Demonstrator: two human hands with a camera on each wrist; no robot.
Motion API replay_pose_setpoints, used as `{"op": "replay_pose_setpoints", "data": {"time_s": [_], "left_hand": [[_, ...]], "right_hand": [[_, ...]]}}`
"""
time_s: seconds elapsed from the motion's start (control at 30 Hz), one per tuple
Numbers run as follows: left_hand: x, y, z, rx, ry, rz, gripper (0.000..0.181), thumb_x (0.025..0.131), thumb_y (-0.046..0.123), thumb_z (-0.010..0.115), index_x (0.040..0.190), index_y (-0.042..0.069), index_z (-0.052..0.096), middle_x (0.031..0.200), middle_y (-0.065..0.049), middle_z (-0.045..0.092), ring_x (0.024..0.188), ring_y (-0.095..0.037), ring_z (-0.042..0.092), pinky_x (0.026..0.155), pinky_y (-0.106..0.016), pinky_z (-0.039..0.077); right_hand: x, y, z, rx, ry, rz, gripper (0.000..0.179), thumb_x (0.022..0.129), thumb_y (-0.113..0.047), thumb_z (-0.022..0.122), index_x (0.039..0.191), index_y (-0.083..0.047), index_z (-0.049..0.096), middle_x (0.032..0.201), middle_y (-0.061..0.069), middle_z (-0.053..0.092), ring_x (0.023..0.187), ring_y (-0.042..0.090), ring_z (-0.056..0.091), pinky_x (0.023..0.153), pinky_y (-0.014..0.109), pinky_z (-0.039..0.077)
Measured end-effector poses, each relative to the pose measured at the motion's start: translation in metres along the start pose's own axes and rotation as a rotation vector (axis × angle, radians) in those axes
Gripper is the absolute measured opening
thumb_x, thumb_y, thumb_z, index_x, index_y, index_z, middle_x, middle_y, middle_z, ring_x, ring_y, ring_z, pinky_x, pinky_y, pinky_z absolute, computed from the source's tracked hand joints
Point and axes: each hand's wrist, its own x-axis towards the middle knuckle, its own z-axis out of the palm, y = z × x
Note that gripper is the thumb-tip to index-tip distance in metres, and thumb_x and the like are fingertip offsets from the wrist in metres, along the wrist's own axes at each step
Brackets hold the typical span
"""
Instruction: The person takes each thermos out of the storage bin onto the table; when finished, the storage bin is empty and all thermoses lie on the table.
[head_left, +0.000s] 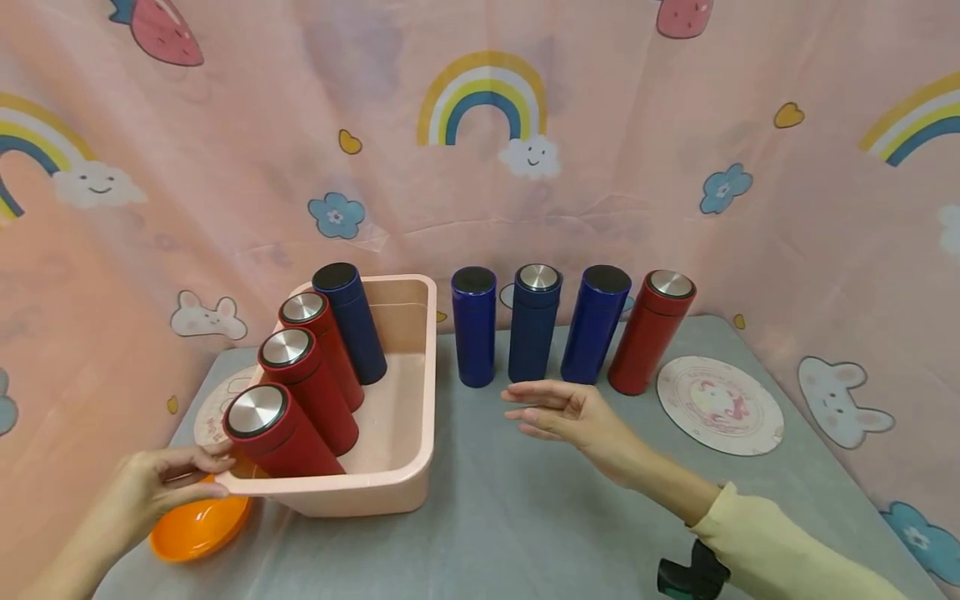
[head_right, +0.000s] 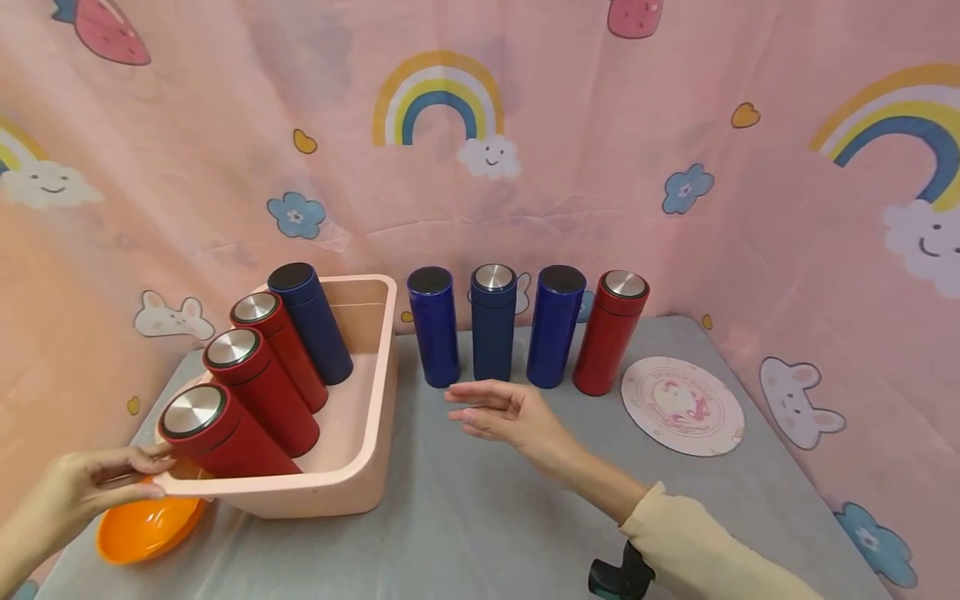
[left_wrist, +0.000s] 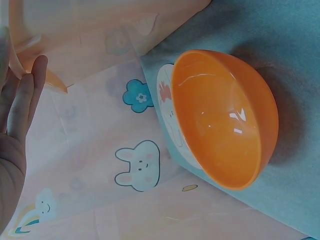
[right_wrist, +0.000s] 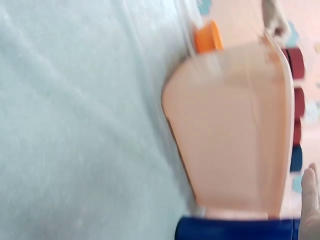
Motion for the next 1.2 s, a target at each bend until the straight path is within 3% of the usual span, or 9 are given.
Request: {"op": "replay_pose_setpoints", "data": {"time_s": [0.2,0.37,0.6,0.87,1.07,1.2], "left_hand": [[0.0,0.0,0.001,-0.058,-0.009,0.019,0.042,0.06,-0.021,0.076,0.086,0.012,0.072,0.094,0.015,0.07,0.084,0.009,0.064,0.063,-0.011,0.054],[0.001,-0.002,0.001,-0.084,-0.007,0.03,0.038,0.06,-0.022,0.075,0.084,0.007,0.072,0.098,0.017,0.068,0.087,0.008,0.064,0.064,-0.011,0.054],[0.0,0.001,0.0,-0.053,-0.004,0.02,0.042,0.06,-0.02,0.076,0.086,0.013,0.073,0.094,0.014,0.07,0.085,0.009,0.064,0.064,-0.011,0.054],[0.001,0.0,0.002,-0.039,0.002,0.03,0.037,0.058,-0.02,0.077,0.083,0.007,0.071,0.095,0.017,0.069,0.086,0.01,0.063,0.063,-0.01,0.053],[0.0,0.0,0.002,-0.031,0.008,0.022,0.037,0.058,-0.02,0.077,0.082,0.007,0.072,0.097,0.019,0.068,0.086,0.01,0.063,0.063,-0.011,0.054],[0.0,0.0,0.003,-0.035,0.012,0.018,0.036,0.059,-0.02,0.077,0.082,0.007,0.072,0.097,0.019,0.067,0.086,0.01,0.063,0.062,-0.012,0.054]], "right_hand": [[0.015,0.005,0.028,0.039,-0.034,-0.021,0.047,0.092,-0.01,0.064,0.133,0.007,0.049,0.133,0.022,0.054,0.112,0.023,0.062,0.094,0.04,0.05],[0.025,0.009,0.052,0.081,-0.052,-0.041,0.048,0.091,-0.008,0.065,0.133,0.01,0.048,0.132,0.021,0.055,0.112,0.024,0.062,0.092,0.038,0.052],[0.045,0.007,0.087,0.084,-0.1,-0.061,0.04,0.091,-0.003,0.065,0.128,0.008,0.054,0.128,0.022,0.058,0.112,0.026,0.061,0.093,0.033,0.052],[0.065,0.003,0.116,0.062,-0.17,-0.023,0.04,0.09,-0.001,0.064,0.129,0.001,0.057,0.124,0.012,0.063,0.114,0.021,0.061,0.095,0.031,0.051],[0.081,0.004,0.139,0.072,-0.202,-0.047,0.041,0.09,0.003,0.063,0.13,0.001,0.056,0.126,0.016,0.062,0.115,0.024,0.06,0.093,0.03,0.052],[0.089,0.005,0.157,0.063,-0.213,-0.05,0.045,0.087,0.006,0.065,0.131,0.001,0.056,0.13,0.014,0.059,0.117,0.014,0.058,0.094,0.026,0.05]]}}
